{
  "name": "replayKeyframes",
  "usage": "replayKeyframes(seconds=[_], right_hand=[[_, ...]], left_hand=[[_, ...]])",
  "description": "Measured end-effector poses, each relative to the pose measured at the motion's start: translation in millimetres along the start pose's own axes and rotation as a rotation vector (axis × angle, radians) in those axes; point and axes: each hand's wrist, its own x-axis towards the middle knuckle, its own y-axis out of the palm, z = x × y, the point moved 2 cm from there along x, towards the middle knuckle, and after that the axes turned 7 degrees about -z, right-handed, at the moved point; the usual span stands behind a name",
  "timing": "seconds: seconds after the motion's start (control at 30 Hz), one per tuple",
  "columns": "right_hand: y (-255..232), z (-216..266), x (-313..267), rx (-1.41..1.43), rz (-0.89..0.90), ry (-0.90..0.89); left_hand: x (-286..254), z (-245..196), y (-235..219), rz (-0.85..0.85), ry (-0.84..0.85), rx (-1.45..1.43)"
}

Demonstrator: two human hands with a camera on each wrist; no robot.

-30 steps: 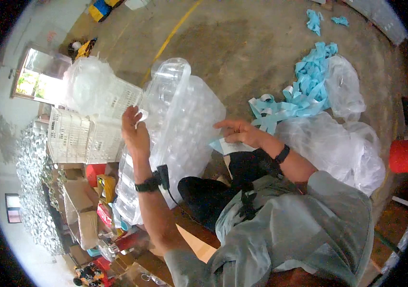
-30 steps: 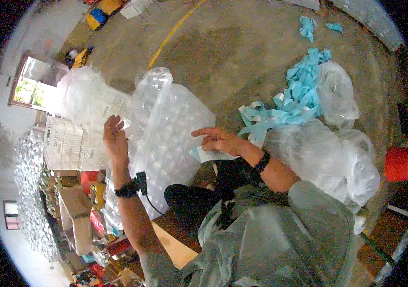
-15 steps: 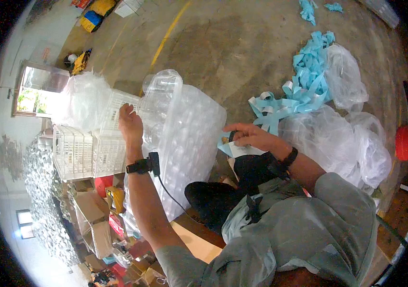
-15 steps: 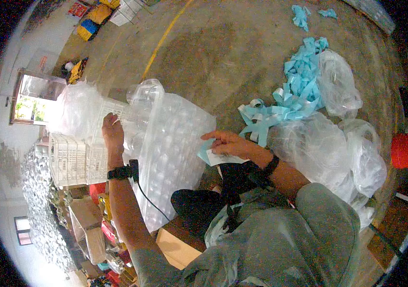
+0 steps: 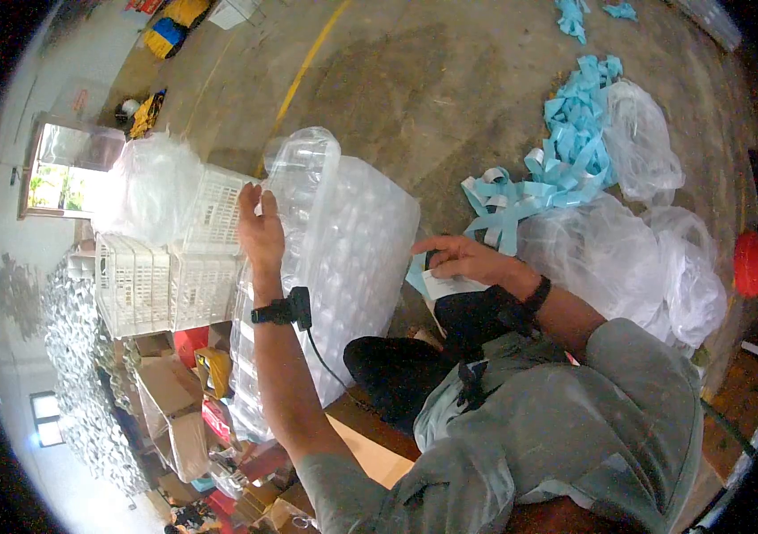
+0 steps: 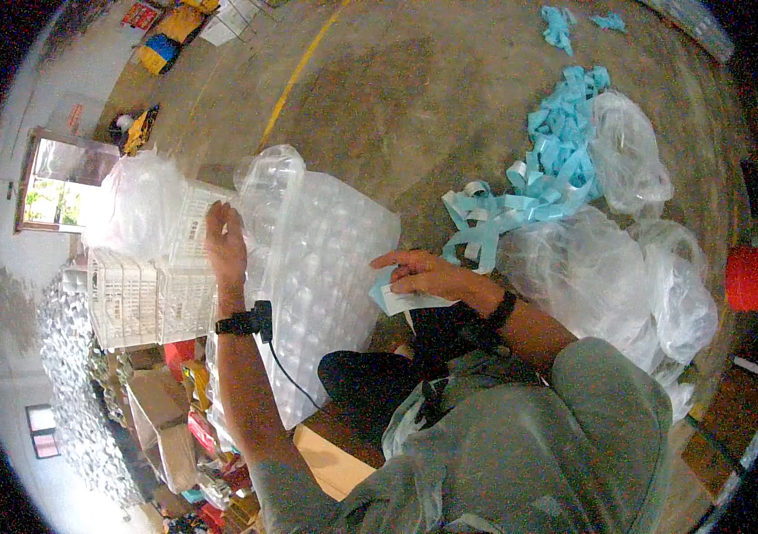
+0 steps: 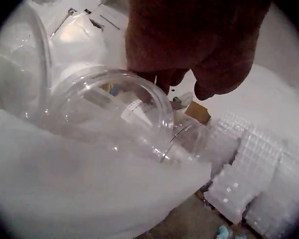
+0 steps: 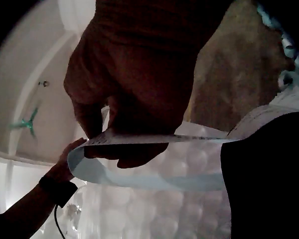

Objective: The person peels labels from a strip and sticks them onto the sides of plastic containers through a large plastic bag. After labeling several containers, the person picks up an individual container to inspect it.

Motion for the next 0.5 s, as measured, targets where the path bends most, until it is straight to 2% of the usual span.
replayKeyframes(seconds=[0.07, 0.13, 0.17, 0.23, 0.3, 0.37, 0.4, 0.43, 0.5], right_hand=[[4.4, 5.4, 3.6, -0.14, -0.029, -0.065], [8.4, 7.3, 9.9, -0.196, -0.024, -0.111], [10.4, 9.3, 12.8, -0.25, -0.019, -0.157], [17.2, 15.8, 13.6, -0.213, 0.004, -0.117], [22.3, 22.1, 16.7, -0.184, 0.023, -0.085], [29.5, 24.0, 17.2, -0.162, 0.068, -0.112], [32.5, 22.7, 18.1, -0.17, 0.07, -0.115], [36.5, 19.8, 19.1, -0.156, 0.07, -0.096], [42.0, 16.4, 19.2, -0.152, 0.076, -0.075]], left_hand=[[-7.1, -3.0, -3.0, 0.017, 0.065, 0.077], [-18.4, -11.6, -6.7, 0.174, 0.336, 0.281], [-23.6, -15.7, -7.6, 0.171, 0.334, 0.281], [-38.7, -26.3, -8.9, 0.136, 0.493, 0.375], [-50.9, -33.0, -6.9, 0.111, 0.475, 0.392], [-65.1, -39.5, -9.1, -0.048, 0.482, 0.249], [-70.2, -29.6, -5.1, 0.021, 0.359, 0.246], [-74.5, -32.8, -5.7, 0.013, 0.358, 0.242], [-85.0, -38.6, -2.2, 0.105, 0.404, 0.465]])
